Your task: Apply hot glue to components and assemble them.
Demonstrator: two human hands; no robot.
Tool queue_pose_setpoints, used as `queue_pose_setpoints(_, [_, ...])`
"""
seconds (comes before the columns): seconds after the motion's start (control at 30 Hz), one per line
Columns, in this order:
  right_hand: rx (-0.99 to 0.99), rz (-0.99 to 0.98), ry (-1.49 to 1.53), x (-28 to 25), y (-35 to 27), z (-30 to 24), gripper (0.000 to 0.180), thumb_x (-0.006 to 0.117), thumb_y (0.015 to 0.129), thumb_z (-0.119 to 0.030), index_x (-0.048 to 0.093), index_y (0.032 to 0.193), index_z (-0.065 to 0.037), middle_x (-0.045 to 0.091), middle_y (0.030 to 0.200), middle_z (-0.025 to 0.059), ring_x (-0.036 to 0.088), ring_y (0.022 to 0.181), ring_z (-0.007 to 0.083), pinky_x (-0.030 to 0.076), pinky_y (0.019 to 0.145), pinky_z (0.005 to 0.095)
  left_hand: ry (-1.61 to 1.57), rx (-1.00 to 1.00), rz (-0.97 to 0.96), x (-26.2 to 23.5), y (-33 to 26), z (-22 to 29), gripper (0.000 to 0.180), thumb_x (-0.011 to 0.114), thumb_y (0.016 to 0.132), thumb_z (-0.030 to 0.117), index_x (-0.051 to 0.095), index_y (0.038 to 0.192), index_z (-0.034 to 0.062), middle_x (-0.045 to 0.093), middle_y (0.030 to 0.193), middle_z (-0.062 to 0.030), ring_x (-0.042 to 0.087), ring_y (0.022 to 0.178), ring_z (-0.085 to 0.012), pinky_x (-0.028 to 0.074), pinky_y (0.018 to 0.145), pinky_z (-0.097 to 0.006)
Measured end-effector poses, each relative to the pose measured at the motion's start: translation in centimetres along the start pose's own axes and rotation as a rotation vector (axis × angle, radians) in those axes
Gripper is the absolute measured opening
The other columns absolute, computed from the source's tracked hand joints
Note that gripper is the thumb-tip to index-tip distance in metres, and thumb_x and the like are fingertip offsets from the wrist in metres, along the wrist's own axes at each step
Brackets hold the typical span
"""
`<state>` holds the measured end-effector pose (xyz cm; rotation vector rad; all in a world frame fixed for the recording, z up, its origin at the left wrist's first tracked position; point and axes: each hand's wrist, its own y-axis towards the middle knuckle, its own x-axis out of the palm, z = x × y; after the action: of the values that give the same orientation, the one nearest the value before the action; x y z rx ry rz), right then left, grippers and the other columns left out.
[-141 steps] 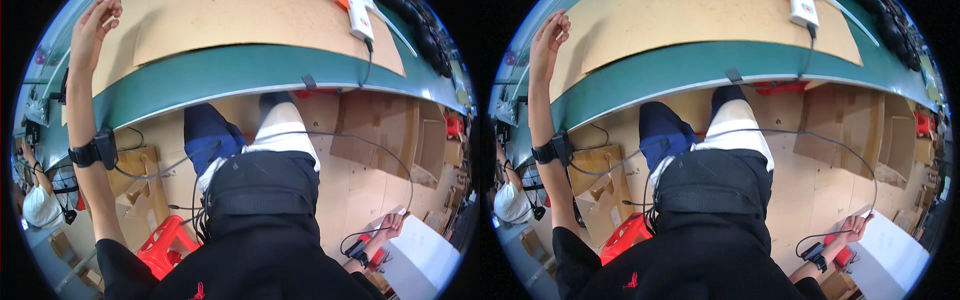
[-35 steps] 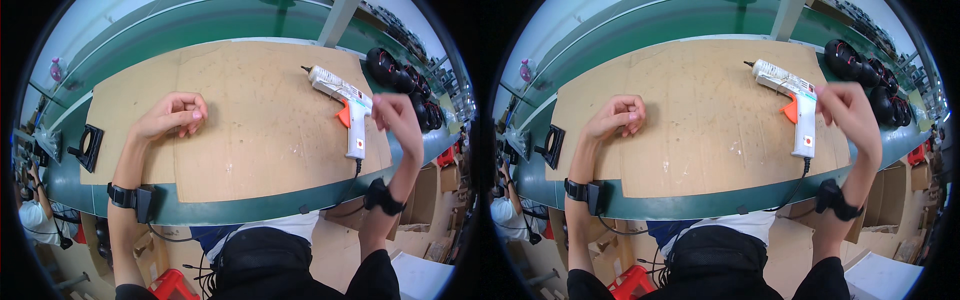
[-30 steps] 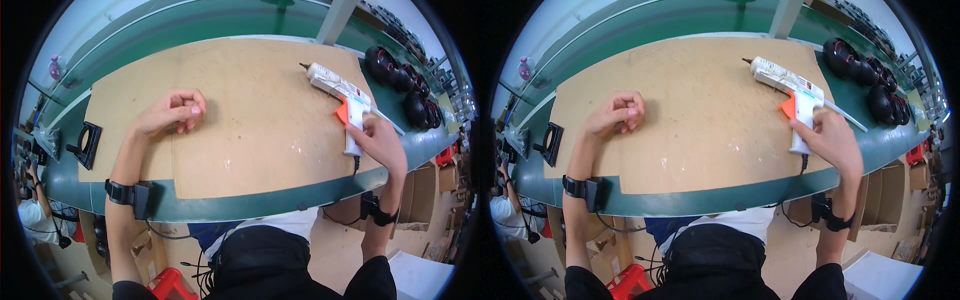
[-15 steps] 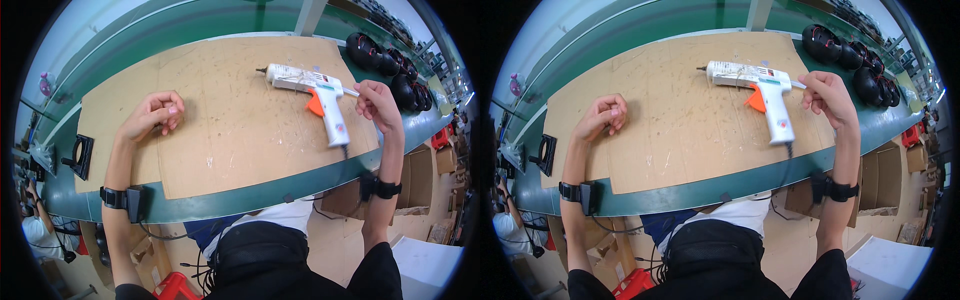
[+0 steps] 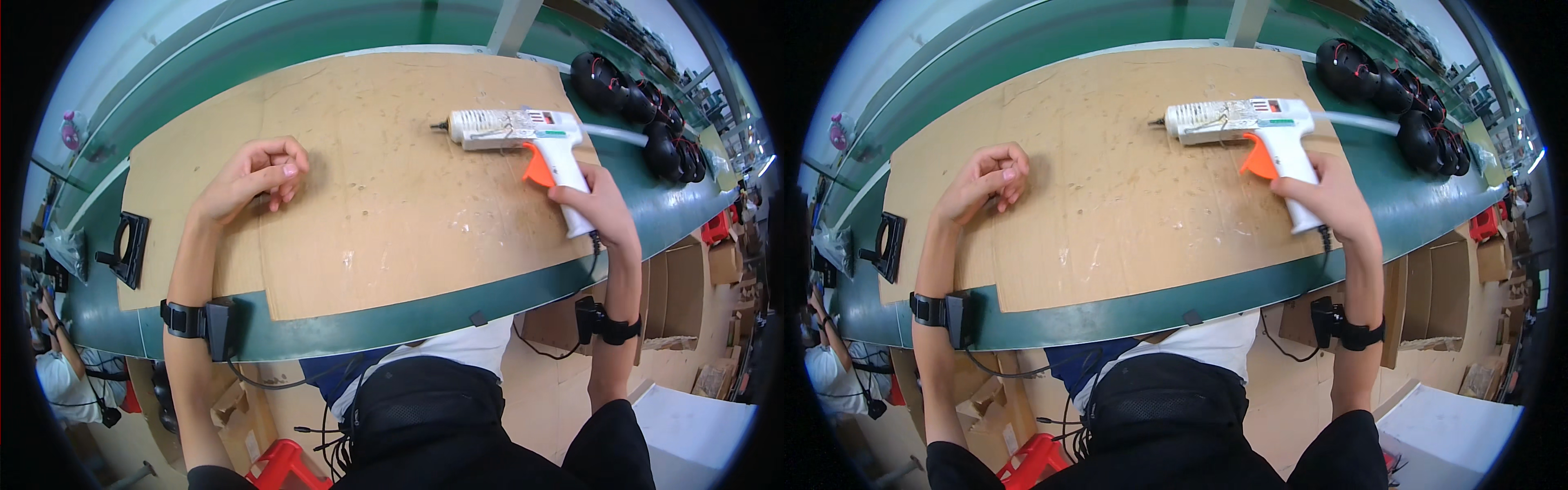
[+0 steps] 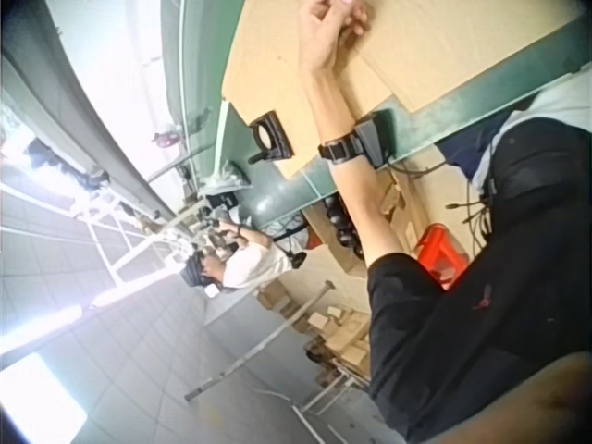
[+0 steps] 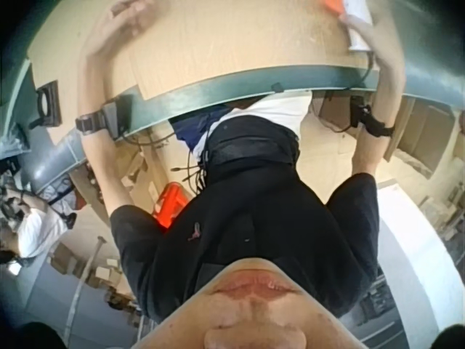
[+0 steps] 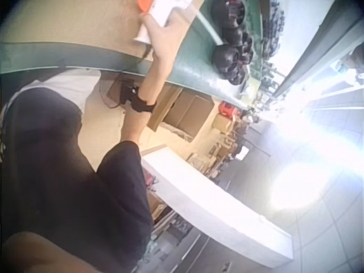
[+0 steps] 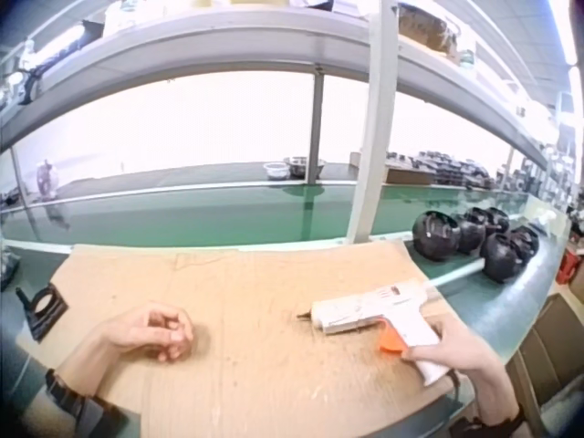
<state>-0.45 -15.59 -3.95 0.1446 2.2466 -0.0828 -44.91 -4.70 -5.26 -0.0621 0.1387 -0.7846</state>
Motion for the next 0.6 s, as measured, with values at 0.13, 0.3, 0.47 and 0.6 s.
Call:
queue_pose_setpoints(0.13, [-0.049,-0.238,0.609,-1.7,0.9,-0.2,0.038,0.071,0.078,-0.019,0.060,0.105,0.005,0.064,0.076,0.0110,0.059,0.063,0.0113,0.045,0.054,0.0237,0.023,-0.011,0.010,-0.1,0.1,0.4,0.017,0.063,0.093,0.023,0.061,0.096,0.0057,0.055,0.068,0.0014,0.054,0.062,-0.0057,0.041,0.050,-0.019])
queue_pose_setpoints(0.3, [-0.326,-0.161,1.304,-3.2,3.8,-2.6,0.052,0.056,0.090,-0.014,0.040,0.134,0.010,0.058,0.120,0.0262,0.049,0.061,0.0085,0.038,0.057,0.0229,0.001,-0.031,0.031,0.1,-1.0,0.7,0.017,0.064,0.093,0.022,0.062,0.096,0.0052,0.057,0.069,0.0012,0.056,0.064,-0.0057,0.044,0.051,-0.019])
queue_pose_setpoints(0.47, [-0.538,-0.170,1.493,-3.5,8.6,-4.3,0.059,0.043,0.098,-0.009,0.021,0.152,-0.005,0.032,0.150,0.0311,0.045,0.061,0.0070,0.035,0.062,0.0243,-0.040,-0.037,-0.002,0.3,-0.1,0.0,0.016,0.063,0.093,0.019,0.061,0.098,0.0044,0.058,0.070,0.0006,0.057,0.065,-0.0061,0.045,0.051,-0.020])
queue_pose_setpoints(0.6, [-0.574,-0.288,1.579,-1.9,11.0,-1.4,0.064,0.045,0.094,-0.006,0.021,0.153,-0.008,0.030,0.153,0.0295,0.044,0.061,0.0048,0.034,0.064,0.0239,-0.053,-0.039,0.000,0.1,-0.6,-0.2,0.013,0.062,0.093,0.016,0.061,0.098,0.0037,0.058,0.070,0.0001,0.057,0.065,-0.0059,0.044,0.051,-0.019])
